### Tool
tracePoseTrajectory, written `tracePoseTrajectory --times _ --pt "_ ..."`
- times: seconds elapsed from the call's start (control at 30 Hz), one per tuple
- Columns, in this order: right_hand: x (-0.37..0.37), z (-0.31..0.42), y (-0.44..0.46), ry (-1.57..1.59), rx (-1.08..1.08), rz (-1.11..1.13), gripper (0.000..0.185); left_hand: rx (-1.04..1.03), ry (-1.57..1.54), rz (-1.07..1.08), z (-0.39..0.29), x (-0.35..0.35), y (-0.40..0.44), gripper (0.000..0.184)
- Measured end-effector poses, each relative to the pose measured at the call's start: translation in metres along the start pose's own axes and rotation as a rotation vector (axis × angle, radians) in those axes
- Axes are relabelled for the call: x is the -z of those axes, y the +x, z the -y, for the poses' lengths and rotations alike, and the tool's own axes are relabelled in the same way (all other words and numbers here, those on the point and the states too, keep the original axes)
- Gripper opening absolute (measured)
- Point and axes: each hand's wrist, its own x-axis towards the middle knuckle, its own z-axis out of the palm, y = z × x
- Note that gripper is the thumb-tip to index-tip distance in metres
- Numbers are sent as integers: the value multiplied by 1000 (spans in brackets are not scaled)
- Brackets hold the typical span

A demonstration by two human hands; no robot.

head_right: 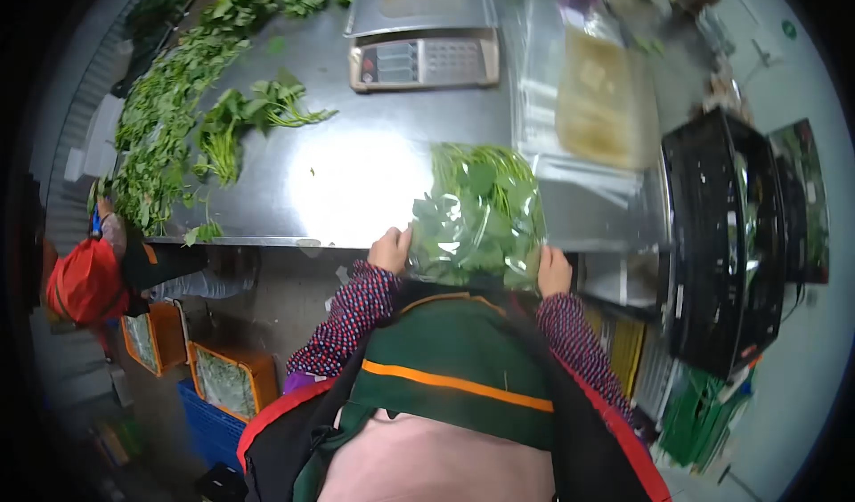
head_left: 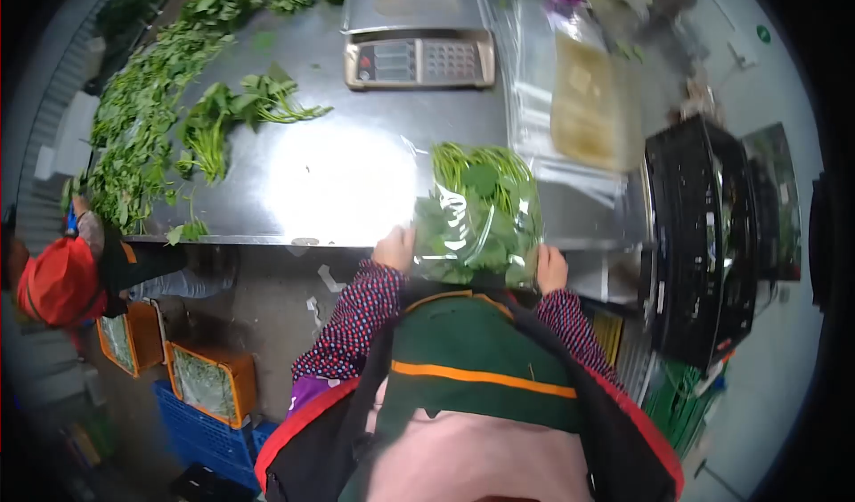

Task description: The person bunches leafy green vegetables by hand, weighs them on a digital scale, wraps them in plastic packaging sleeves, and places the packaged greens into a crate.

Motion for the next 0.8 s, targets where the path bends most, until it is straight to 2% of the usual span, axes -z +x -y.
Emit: tracePoseTrajectory --times 0.07,0.1,0.13,0.17,0.2,0.23,0.27,0.33,0.37,0.47,0.5,0.53,0.57,0.6,0.63,0.67,0.7,0.73,0.77,0.8 --pt "20 0 8 63 -69 179 30 -99 61 32 7 6 9 31" --pt "42 14 10 37 -192 293 22 -126 114 58 7 20 11 27" --pt "57 20 11 8 -29 196 25 -153 165 78 6 37 11 24" --pt "70 22 5 -23 130 100 31 -246 211 -38 9 49 9 30" --pt "77 20 -2 -57 285 6 40 -476 176 -107 12 59 8 50" --pt "78 12 -9 -124 347 129 61 -706 393 -141 9 65 7 52" --pt "72 8 -16 -166 403 144 62 -938 607 -171 6 66 6 53" --pt "58 9 -15 -258 541 159 64 -1155 547 37 14 43 23 63" --pt "49 17 -10 -127 517 96 56 -1127 386 117 -2 44 28 70" --pt "57 46 19 13 481 -122 40 -1169 197 181 -29 37 68 70" --pt "76 55 29 69 389 -119 18 -1190 -7 166 -40 35 87 55" --pt "98 65 43 191 323 -118 20 -1129 -188 89 -65 43 86 35" --pt "121 73 61 314 262 -122 23 -940 -441 100 -74 27 107 22" --pt "136 75 70 440 212 -135 26 -734 -446 150 -138 66 85 17" --pt "140 70 75 788 108 -75 30 -580 -416 166 -172 73 93 24" --pt "140 58 84 1141 29 -21 35 -620 -699 299 -199 66 102 32" --pt "138 42 95 1497 -27 41 40 -667 -794 317 -228 58 103 35" --pt "122 21 95 1537 -85 119 52 -709 -895 338 -253 50 101 38" --pt "126 30 81 1555 -200 203 54 -656 -928 421 -276 40 98 39" --pt "137 41 71 1337 -88 115 63 -590 -950 501 -295 29 95 39"
